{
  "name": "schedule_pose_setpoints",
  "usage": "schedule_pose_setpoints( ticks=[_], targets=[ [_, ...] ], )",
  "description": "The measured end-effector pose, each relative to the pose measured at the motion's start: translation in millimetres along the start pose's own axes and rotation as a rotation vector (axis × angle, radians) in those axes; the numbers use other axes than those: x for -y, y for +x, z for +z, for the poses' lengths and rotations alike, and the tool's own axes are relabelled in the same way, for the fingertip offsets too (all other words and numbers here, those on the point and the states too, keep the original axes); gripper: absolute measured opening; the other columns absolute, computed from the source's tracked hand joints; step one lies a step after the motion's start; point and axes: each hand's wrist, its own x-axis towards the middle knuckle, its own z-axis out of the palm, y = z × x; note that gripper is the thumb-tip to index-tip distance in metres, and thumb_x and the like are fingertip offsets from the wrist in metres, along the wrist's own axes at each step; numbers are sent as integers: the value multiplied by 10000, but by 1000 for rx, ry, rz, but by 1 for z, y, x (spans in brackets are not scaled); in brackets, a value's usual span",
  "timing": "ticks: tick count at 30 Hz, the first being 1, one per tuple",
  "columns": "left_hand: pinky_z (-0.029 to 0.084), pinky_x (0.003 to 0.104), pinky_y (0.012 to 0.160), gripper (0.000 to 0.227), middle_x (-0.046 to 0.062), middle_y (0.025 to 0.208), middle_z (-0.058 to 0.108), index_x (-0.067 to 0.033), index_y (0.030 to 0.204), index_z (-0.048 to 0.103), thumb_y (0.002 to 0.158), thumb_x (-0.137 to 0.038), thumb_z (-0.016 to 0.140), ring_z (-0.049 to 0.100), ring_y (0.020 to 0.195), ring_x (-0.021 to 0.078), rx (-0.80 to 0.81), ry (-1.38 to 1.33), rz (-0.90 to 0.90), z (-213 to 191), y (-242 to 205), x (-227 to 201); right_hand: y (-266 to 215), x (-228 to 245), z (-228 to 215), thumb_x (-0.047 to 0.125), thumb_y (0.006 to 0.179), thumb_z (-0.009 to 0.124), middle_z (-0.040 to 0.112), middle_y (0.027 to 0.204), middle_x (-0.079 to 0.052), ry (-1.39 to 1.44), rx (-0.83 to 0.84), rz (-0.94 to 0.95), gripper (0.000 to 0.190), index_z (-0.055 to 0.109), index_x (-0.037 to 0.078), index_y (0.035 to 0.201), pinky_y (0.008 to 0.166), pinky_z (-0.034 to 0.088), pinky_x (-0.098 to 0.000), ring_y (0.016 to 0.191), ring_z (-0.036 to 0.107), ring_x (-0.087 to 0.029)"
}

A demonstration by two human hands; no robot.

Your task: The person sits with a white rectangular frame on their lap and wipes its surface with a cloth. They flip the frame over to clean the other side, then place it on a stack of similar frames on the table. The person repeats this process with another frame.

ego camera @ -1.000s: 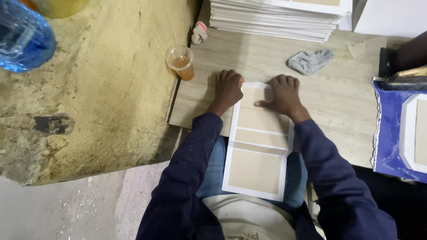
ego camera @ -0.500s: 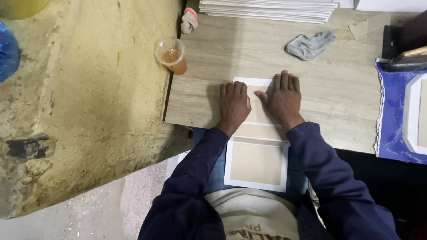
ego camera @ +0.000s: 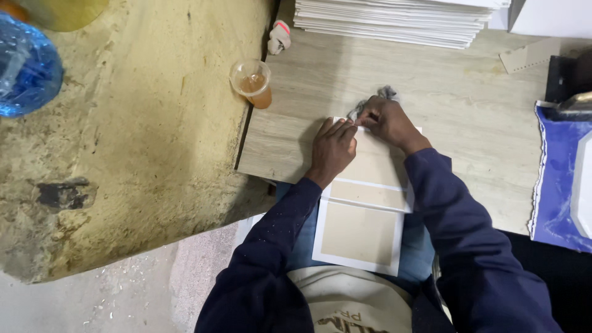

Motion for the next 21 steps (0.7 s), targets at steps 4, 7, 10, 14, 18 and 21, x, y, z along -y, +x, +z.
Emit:
schedule_pose_setpoints(
  ticks=[4,7,10,14,18,21],
  targets=[
    [506,418,883,121,99,1047,814,-84,865,697,846,32,729,741,962,239,-97,26,89,-4,1,-1,-66,-16,-51,142,1013,779,757,988,-83,-104,46,-51,113,766,98,909,852,537,-369,925,710,-242],
    [446,397,769,171,37,830,680,-102,883,705,841,59,745,630,797,219,-173,48,123,-29,-6,-6,-128,-24,-91,53,941,817,765,1052,-84,-219,23,174,107,742,111,890,852,531,-383,947,706,-249],
    [361,381,617,322,-19,580,456,-159,745,517,864,-61,800,440,561,191,-266,87,-21,-68,-54,-18,-187,-27,-105,90,949,852,735,1005,-99,-298,-127,493,113,742,83,919,768,509,-394,886,652,-249],
    [550,425,687,563,27,888,835,-116,870,795,958,-648,630,800,836,252,231,-207,-894,-110,-142,-39,-239,-30,-76,216,1048,812,661,914,-150,-445,-340,494,246,677,38,944,808,445,-467,923,568,-318],
    [501,303,951,491,-29,1101,759,-148,1120,741,862,-565,767,684,1075,117,390,-675,-1058,-95,-143,-46,-231,-25,-72,164,1023,841,675,996,-171,-457,-415,536,189,715,40,954,853,502,-492,976,631,-353],
    [553,304,887,612,40,1155,779,-74,1296,689,831,-437,853,695,1050,116,323,-1129,-1085,-101,-106,-61,-235,-20,-73,182,1028,830,691,994,-150,-389,-414,553,186,707,54,969,828,503,-469,947,640,-324]
  ],
)
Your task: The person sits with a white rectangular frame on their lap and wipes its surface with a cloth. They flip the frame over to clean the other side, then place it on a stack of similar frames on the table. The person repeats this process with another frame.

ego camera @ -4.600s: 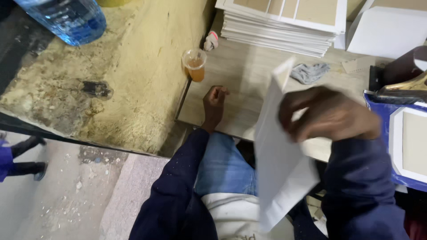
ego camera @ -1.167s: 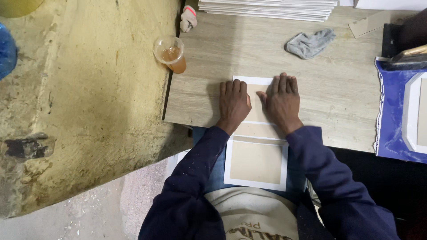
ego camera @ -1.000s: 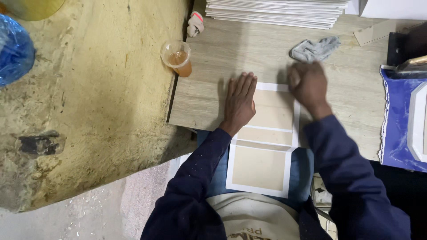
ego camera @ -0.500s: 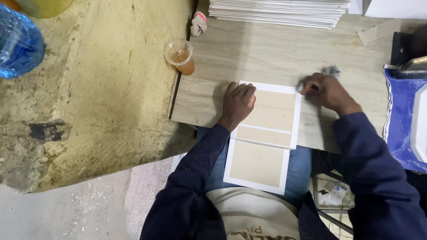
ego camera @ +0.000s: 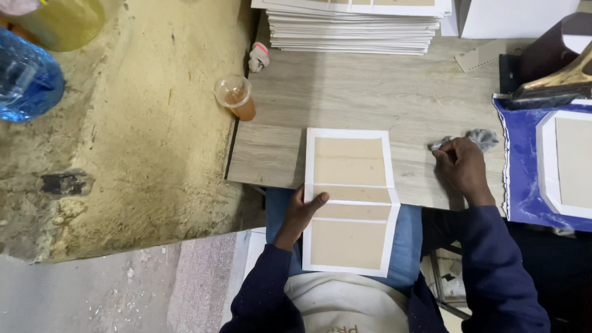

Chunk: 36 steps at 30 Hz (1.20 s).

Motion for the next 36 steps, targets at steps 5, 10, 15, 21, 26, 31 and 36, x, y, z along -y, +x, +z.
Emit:
schedule_pose_setpoints(
  ticks=[5,10,15,21,26,31,36],
  targets=[
    [576,377,1045,827,89,1395,736,-93,1445,615,762,-495,850,688,1281,216,192,144,169,23,-7,-139,-4,4,-2,218,1051,802,690,1006,-132,44,17,75,176,720,74,992,791,485,-441,910,611,-290],
    [542,460,743,807,41,938,766,-159,1472,467,873,-548,843,756,869,315,16,981,734,57,-15,-239,-19,57,-20,156,1058,764,692,967,-149,125,-38,162,159,709,42,962,749,488,-455,890,623,-291],
    [594,452,742,895,74,971,679,-213,1710,340,984,-460,800,739,777,311,-82,1429,1168,86,20,-184,-32,41,-1,177,1125,768,633,956,-289,390,-346,87,212,695,-19,1090,578,447,-469,705,575,-362],
    [277,673,1271,1036,170,1496,630,-143,1581,525,826,-848,598,545,1465,382,159,1412,843,30,98,-56,-24,17,6,3,1189,745,638,978,-34,896,-676,63,152,619,72,1136,799,427,-202,863,570,-64],
    [201,620,1314,895,262,1652,487,27,1603,450,1075,-694,482,417,1574,407,-286,1341,691,3,141,-29,-8,87,75,346,957,762,736,1033,-199,25,191,-320,261,811,150,1122,951,516,-581,1081,665,-465],
    [218,553,1344,1069,207,1671,489,-23,1624,445,950,-851,484,426,1587,348,-240,1389,659,2,138,-33,48,103,81,233,1038,684,746,1047,-113,-18,256,-155,135,807,178,1045,928,539,-517,1041,703,-393],
    [180,534,1366,1082,180,1704,457,-46,1643,417,954,-879,375,393,1617,311,-250,1359,607,1,150,-34,149,130,95,150,1067,711,727,1035,-85,-206,101,-116,99,794,154,1013,819,539,-522,959,718,-385]
  ],
)
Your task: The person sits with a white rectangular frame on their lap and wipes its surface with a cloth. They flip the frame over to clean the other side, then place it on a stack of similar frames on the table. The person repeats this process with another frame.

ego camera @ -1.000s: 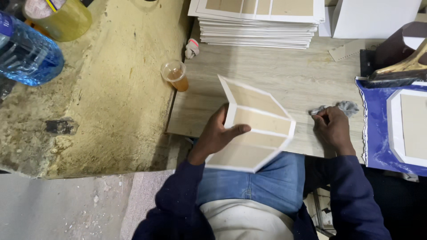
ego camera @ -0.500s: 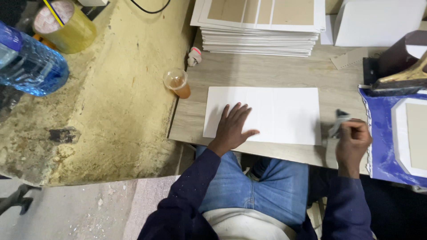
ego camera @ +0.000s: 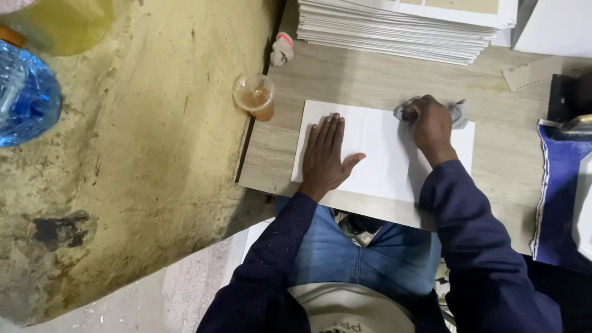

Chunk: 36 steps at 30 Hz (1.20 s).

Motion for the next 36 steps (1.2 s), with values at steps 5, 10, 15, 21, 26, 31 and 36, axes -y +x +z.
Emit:
schedule_pose_setpoints(
  ticks=[5,10,15,21,26,31,36],
  targets=[
    [158,529,1363,1059,183,1712,440,-41,1638,428,964,-858,412,373,1623,307,-21,-15,-26,-4,3,-1,-139,25,10,116,956,689,718,1084,-229,291,82,41,125,782,88,1033,979,528,-612,1120,664,-515],
    [150,549,1371,1067,205,1728,402,-24,1650,405,970,-846,407,339,1635,331,58,-58,5,0,2,2,-136,51,12,127,951,701,732,1006,-173,191,157,13,125,816,133,997,872,593,-623,1025,712,-492],
    [204,573,1349,908,228,1694,444,-5,1626,440,1062,-714,371,383,1610,354,-42,-79,-4,-3,-6,-9,3,62,-3,82,947,708,746,963,-190,-8,-10,-129,89,795,97,938,774,596,-620,929,737,-482],
    [186,564,1351,745,217,1710,431,-3,1636,435,1117,-537,406,362,1626,348,-64,-82,-90,2,-5,-12,-89,63,19,141,1018,624,715,949,-265,-3,51,-81,212,783,41,919,777,566,-668,918,692,-550],
    [98,541,1375,714,190,1769,339,-28,1672,379,1121,-482,386,285,1662,330,60,-33,-75,8,-11,-14,-144,65,31,264,972,612,725,977,-81,7,224,-124,189,779,259,883,754,601,-597,956,728,-459],
    [115,539,1377,694,196,1761,353,-26,1671,375,1131,-461,378,305,1656,334,33,-70,-94,1,-10,-15,15,89,40,186,1020,634,707,966,-177,27,36,-123,178,771,147,913,719,583,-622,873,710,-516],
    [156,548,1364,645,229,1722,407,4,1641,404,1156,-416,334,357,1628,359,-39,-155,-165,1,-7,-15,-11,85,44,103,1003,662,655,971,-188,-53,-66,-148,134,774,118,932,726,580,-601,865,698,-502]
  ],
)
